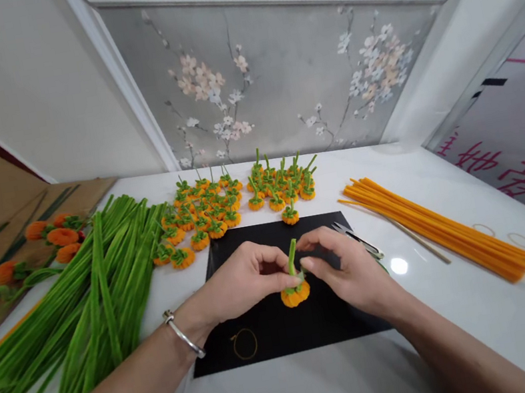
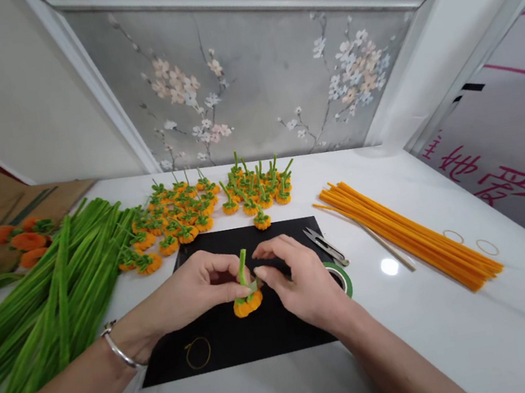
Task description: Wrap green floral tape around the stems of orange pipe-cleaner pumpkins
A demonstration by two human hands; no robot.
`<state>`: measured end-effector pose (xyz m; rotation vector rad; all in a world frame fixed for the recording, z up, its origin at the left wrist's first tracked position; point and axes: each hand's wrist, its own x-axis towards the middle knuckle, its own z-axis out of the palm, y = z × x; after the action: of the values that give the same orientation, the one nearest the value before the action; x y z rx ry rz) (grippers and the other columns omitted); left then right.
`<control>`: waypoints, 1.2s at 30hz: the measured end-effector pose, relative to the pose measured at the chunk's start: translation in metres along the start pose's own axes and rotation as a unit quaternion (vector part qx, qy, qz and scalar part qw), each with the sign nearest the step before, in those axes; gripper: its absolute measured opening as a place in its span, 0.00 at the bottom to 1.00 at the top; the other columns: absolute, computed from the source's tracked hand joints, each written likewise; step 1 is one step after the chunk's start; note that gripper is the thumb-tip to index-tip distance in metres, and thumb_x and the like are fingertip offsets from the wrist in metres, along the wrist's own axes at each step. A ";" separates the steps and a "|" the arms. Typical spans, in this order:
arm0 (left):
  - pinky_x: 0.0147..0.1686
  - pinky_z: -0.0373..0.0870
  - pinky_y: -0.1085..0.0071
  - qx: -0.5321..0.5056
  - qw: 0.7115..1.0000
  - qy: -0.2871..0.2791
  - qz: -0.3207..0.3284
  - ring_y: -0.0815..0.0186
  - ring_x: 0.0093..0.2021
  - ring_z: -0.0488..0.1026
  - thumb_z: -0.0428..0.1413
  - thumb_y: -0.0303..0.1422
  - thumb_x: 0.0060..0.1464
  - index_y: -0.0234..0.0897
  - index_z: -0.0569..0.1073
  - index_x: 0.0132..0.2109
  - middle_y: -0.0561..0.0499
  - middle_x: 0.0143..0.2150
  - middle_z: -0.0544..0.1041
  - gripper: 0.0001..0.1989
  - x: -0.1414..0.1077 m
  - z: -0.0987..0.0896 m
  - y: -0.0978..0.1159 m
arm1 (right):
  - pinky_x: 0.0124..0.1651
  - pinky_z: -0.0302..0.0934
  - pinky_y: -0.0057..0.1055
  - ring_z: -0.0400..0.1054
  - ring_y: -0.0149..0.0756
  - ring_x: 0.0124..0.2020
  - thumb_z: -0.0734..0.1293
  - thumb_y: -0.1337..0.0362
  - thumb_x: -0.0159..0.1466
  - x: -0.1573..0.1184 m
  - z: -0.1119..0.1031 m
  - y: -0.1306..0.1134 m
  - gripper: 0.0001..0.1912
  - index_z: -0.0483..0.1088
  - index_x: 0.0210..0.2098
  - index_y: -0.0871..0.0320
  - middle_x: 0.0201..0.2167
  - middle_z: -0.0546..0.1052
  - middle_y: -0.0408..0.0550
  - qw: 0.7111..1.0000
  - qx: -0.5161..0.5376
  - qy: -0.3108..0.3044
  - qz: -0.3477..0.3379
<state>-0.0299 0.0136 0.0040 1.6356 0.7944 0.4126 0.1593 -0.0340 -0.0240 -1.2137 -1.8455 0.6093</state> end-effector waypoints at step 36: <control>0.36 0.63 0.76 0.243 0.964 0.056 0.093 0.70 0.34 0.71 0.52 0.24 0.55 0.35 0.76 0.30 0.53 0.34 0.76 0.09 -0.004 0.004 0.004 | 0.32 0.59 0.24 0.66 0.28 0.28 0.64 0.73 0.61 -0.001 0.005 -0.006 0.07 0.67 0.28 0.57 0.27 0.70 0.41 0.998 -0.020 -0.056 0.001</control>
<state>-0.0293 0.0077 0.0078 2.1716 0.8745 0.4715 0.1520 -0.0368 -0.0222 -1.2284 -1.9587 0.6570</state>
